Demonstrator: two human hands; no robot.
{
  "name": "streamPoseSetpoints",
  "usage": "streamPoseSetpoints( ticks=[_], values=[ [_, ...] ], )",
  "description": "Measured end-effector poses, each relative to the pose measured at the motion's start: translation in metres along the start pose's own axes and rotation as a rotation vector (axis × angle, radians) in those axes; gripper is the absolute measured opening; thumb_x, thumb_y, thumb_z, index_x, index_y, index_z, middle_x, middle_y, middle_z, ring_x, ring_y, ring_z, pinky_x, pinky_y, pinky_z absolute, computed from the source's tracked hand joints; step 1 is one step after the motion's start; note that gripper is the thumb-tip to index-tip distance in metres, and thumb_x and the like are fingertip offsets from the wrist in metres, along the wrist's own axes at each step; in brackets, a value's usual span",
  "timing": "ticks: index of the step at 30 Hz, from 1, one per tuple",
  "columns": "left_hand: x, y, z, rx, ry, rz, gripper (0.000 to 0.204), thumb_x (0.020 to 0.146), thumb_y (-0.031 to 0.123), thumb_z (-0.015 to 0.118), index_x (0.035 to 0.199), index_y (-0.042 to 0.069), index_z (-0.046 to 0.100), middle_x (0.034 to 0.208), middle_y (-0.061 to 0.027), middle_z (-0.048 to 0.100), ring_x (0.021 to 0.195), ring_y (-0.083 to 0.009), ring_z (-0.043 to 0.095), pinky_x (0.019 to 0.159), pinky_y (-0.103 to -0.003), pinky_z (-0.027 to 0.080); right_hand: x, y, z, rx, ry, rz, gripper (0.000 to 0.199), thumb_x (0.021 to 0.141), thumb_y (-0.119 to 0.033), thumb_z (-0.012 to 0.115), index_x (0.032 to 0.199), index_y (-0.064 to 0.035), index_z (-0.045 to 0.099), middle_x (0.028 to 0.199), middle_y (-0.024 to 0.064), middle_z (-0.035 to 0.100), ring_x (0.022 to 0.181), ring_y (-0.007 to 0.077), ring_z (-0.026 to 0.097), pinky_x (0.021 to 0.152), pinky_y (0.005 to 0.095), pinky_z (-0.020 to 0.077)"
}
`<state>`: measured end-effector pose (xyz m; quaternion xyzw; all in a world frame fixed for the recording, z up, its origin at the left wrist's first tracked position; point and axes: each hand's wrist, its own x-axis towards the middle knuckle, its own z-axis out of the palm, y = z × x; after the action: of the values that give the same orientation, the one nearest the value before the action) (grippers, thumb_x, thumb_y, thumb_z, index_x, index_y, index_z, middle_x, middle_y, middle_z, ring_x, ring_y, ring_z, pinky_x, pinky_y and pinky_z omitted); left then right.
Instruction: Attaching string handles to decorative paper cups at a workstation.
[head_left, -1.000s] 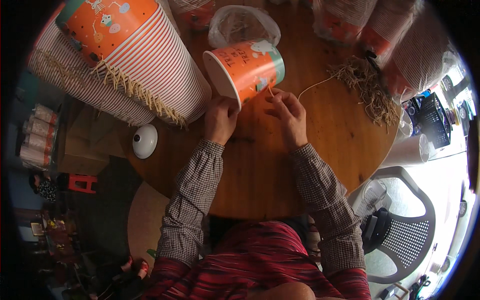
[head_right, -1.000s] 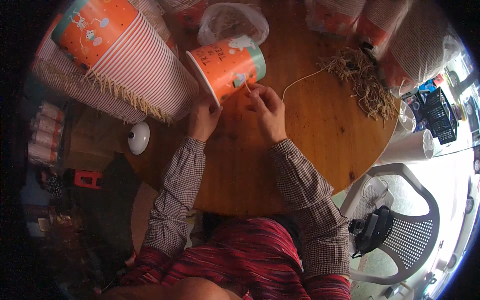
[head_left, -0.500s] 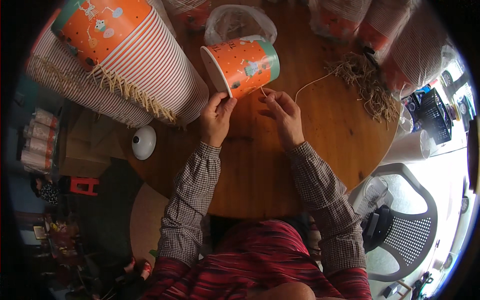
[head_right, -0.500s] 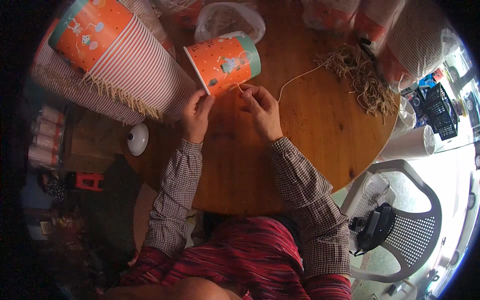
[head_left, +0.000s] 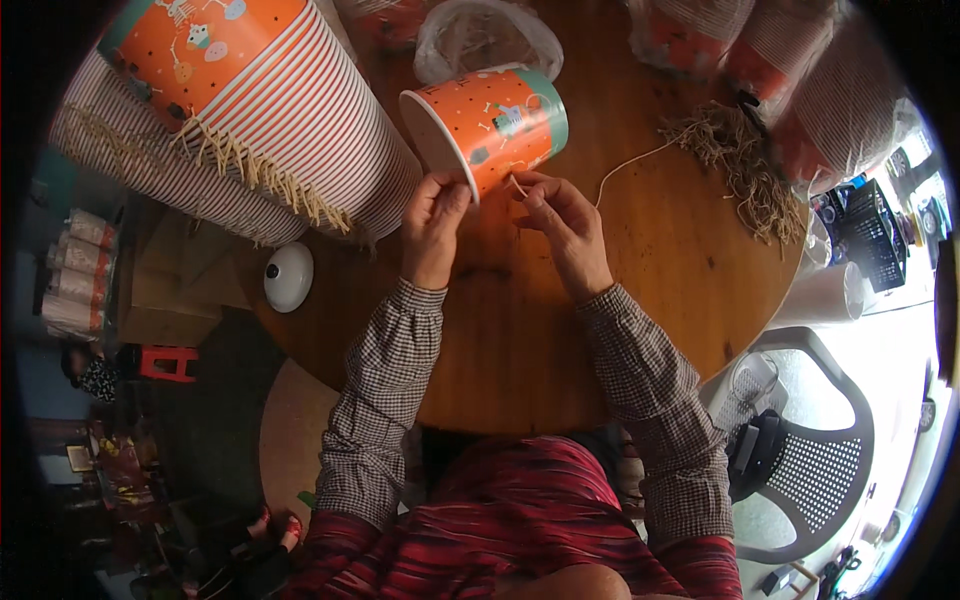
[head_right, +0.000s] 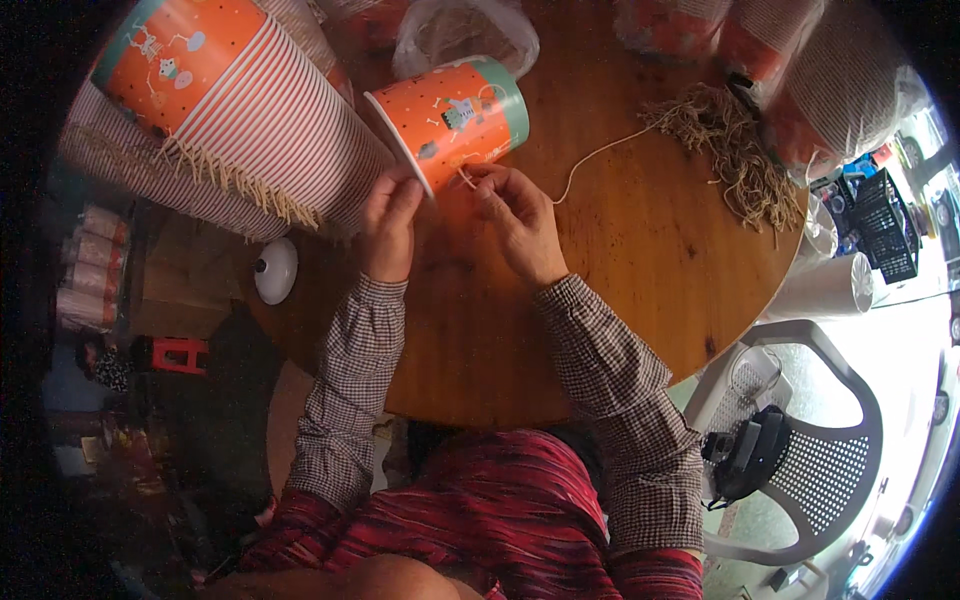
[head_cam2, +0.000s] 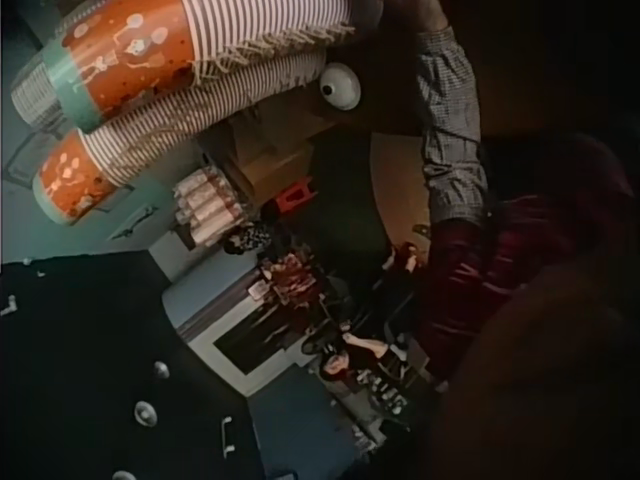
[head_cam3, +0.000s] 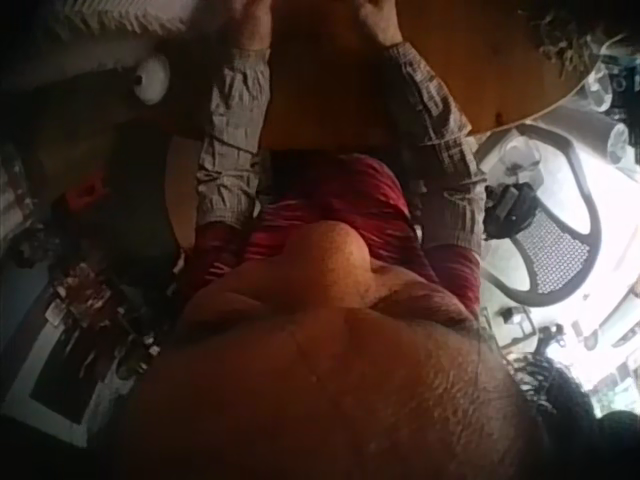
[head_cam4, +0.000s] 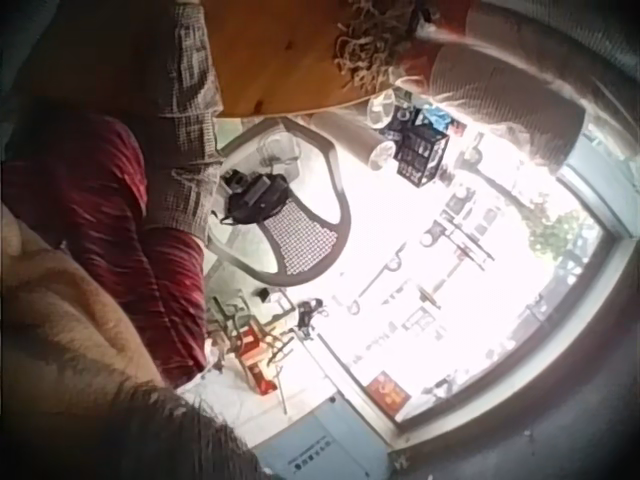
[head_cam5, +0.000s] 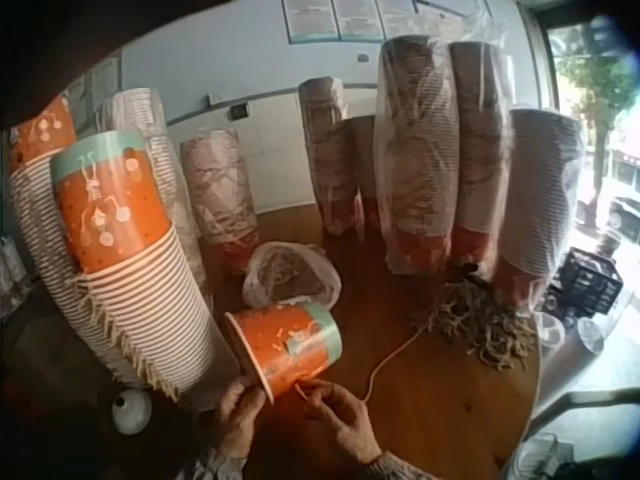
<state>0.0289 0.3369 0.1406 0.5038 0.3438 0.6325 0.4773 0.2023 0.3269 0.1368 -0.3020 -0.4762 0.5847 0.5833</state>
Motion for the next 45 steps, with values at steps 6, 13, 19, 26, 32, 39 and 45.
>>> streamPoseSetpoints(
  ticks=[6, 13, 19, 26, 32, 39, 45],
  values=[
    [-0.005, 0.009, 0.019, 0.052, 0.061, 0.044, 0.015, 0.093, 0.011, 0.058, 0.102, 0.000, 0.056, 0.097, -0.0032, 0.060, 0.090, -0.0094, 0.056, 0.080, -0.022, 0.045, -0.003, 0.004, 0.004, -0.114, -0.102, -0.035, 0.015, 0.095, -0.017, 0.055, 0.097, -0.0018, 0.057, 0.125, 0.0094, 0.055, 0.107, 0.0136, 0.054, 0.085, 0.0291, 0.0496],
    [-0.002, -0.003, 0.013, 0.389, 0.021, 0.114, 0.018, 0.089, 0.010, 0.062, 0.104, 0.001, 0.058, 0.095, -0.0051, 0.062, 0.087, -0.0100, 0.059, 0.076, -0.024, 0.048, -0.003, -0.001, 0.005, -0.053, -0.035, -0.100, 0.014, 0.095, -0.015, 0.054, 0.095, -0.0011, 0.056, 0.126, 0.0110, 0.055, 0.111, 0.0154, 0.054, 0.086, 0.0300, 0.0496],
    [0.002, -0.002, 0.033, 0.682, 0.003, 0.303, 0.022, 0.087, 0.007, 0.061, 0.108, 0.001, 0.057, 0.098, -0.0120, 0.062, 0.088, -0.0232, 0.062, 0.076, -0.031, 0.050, -0.004, 0.000, 0.004, -0.071, -0.006, -0.070, 0.013, 0.094, -0.013, 0.054, 0.097, -0.0002, 0.055, 0.118, 0.0085, 0.058, 0.097, 0.0114, 0.054, 0.081, 0.0261, 0.0474],
    [0.003, -0.002, 0.025, 0.778, -0.021, 0.265, 0.022, 0.087, 0.005, 0.060, 0.107, 0.000, 0.056, 0.094, -0.0097, 0.062, 0.085, -0.0171, 0.062, 0.071, -0.028, 0.050, 0.001, 0.003, 0.001, -0.269, 0.035, -0.255, 0.009, 0.091, -0.006, 0.054, 0.097, 0.0013, 0.055, 0.111, 0.0088, 0.060, 0.097, 0.0156, 0.057, 0.085, 0.0285, 0.0456],
    [-0.006, 0.012, 0.021, 0.110, -0.016, -0.024, 0.027, 0.088, 0.010, 0.062, 0.113, 0.001, 0.053, 0.103, -0.0016, 0.060, 0.096, -0.0116, 0.054, 0.087, -0.027, 0.042, 0.010, -0.006, -0.020, -0.421, 0.328, -0.495, 0.010, 0.093, -0.008, 0.053, 0.098, 0.0012, 0.054, 0.124, 0.0121, 0.054, 0.100, 0.0165, 0.057, 0.085, 0.0283, 0.0466],
    [-0.004, 0.015, 0.013, -0.291, -0.150, -0.105, 0.032, 0.087, 0.011, 0.063, 0.116, 0.003, 0.052, 0.118, -0.0071, 0.058, 0.112, -0.0197, 0.053, 0.100, -0.036, 0.038, 0.006, -0.011, -0.014, -0.133, 0.330, -0.155, 0.014, 0.095, -0.012, 0.052, 0.101, 0.0008, 0.054, 0.126, 0.0103, 0.053, 0.079, 0.0086, 0.056, 0.067, 0.0242, 0.0496],
    [-0.001, 0.013, 0.009, -0.345, -0.180, -0.111, 0.031, 0.087, 0.006, 0.062, 0.115, 0.000, 0.050, 0.113, -0.0067, 0.059, 0.110, -0.0183, 0.055, 0.099, -0.039, 0.044, 0.007, -0.006, -0.015, -0.055, 0.300, -0.180, 0.015, 0.096, -0.016, 0.051, 0.098, -0.0006, 0.053, 0.122, 0.0100, 0.056, 0.083, 0.0118, 0.060, 0.074, 0.0278, 0.0508]
  ],
)
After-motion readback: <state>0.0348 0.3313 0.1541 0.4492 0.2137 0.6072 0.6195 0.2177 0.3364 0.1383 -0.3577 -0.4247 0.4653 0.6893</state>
